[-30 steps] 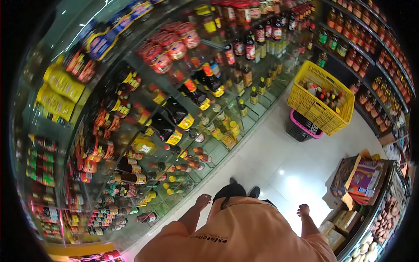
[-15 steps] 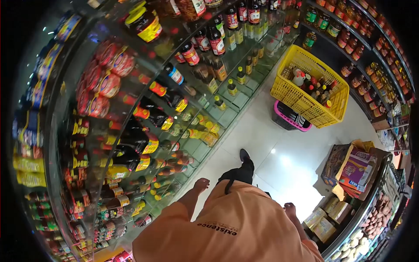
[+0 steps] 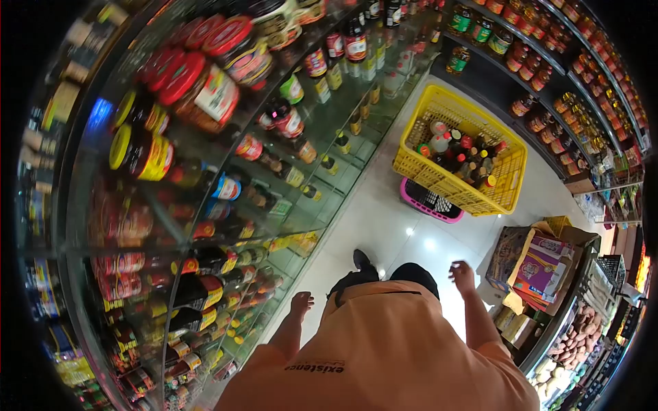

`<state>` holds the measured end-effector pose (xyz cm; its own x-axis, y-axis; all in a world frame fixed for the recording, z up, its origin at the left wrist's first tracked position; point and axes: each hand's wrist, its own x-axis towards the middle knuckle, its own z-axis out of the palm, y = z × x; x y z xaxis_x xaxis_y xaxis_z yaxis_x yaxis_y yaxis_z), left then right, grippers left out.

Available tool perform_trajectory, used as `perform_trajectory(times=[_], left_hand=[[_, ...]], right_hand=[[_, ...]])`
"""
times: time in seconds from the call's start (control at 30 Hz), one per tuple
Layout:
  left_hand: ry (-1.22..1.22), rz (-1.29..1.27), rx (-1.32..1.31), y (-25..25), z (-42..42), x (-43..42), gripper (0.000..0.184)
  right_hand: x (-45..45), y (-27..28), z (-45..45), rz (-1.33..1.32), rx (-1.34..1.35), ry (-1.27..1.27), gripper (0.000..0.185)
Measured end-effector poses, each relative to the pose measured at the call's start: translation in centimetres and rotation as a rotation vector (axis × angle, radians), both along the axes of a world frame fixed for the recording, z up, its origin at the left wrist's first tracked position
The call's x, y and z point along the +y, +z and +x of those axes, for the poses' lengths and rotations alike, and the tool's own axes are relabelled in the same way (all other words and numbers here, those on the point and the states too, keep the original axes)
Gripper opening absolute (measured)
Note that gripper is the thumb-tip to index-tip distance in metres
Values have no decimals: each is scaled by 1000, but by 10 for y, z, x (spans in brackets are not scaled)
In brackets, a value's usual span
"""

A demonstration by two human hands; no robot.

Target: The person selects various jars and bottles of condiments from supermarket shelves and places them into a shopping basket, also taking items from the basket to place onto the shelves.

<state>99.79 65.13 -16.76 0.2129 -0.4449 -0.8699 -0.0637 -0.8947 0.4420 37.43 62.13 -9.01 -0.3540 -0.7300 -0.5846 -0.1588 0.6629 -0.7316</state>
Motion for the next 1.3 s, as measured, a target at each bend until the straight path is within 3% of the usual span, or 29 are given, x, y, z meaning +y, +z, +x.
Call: perform_trajectory(times=[0.17, 0.37, 0.43, 0.53, 0.57, 0.63, 0.7, 0.73, 0.77, 0.8, 0.83, 0.87, 0.9, 0.97, 1.03, 1.1, 1.17, 1.23, 1.3], left_hand=[[121, -126, 1, 23, -44, -32, 29], [403, 16, -71, 35, -132, 14, 27], [478, -248, 568, -43, -123, 94, 27], [-195, 113, -115, 46, -224, 66, 27], [-113, 39, -85, 60, -248, 71, 27], [-686, -340, -418, 50, -266, 91, 31], [-71, 127, -163, 94, -311, 44, 34], [-128, -67, -140, 74, -308, 63, 36], [197, 16, -56, 48, -311, 76, 35], [305, 12, 10, 22, -306, 93, 34], [219, 56, -139, 50, -323, 65, 30], [213, -64, -159, 57, -331, 58, 37], [146, -77, -228, 70, -339, 43, 21], [195, -62, -233, 95, -354, 16, 21], [214, -99, -199, 75, -354, 20, 22], [240, -122, -198, 71, -359, 13, 22], [187, -133, -209, 71, -360, 11, 23], [126, -153, -211, 56, -362, 3, 23], [131, -165, -202, 52, -364, -12, 19]], right_hand=[[-136, 29, -107, -244, 348, 32, 23], [-266, -3, -221, -156, 620, 103, 36], [-297, -25, -241, -63, 794, 168, 48], [-328, -65, -268, 87, 718, 217, 61], [-335, -78, -273, 172, 748, 220, 65], [-340, -109, -289, 193, 701, 295, 74], [-349, -125, -295, 361, 633, 480, 75], [-353, -121, -291, 422, 625, 490, 75], [-351, -143, -300, 410, 626, 536, 75], [-347, -182, -322, 337, 680, 656, 75], [-344, -206, -332, 259, 731, 775, 76], [-344, -202, -328, 275, 688, 627, 73], [-344, -190, -327, 294, 640, 474, 71], [-346, -171, -337, 284, 666, 602, 60], [-345, -142, -342, 137, 757, 619, 49], [-354, -76, -341, 17, 739, 739, 43], [-365, -55, -366, 43, 756, 800, 36], [-382, 12, -368, 81, 578, 681, 29], [-400, 96, -354, 64, 571, 629, 24]])
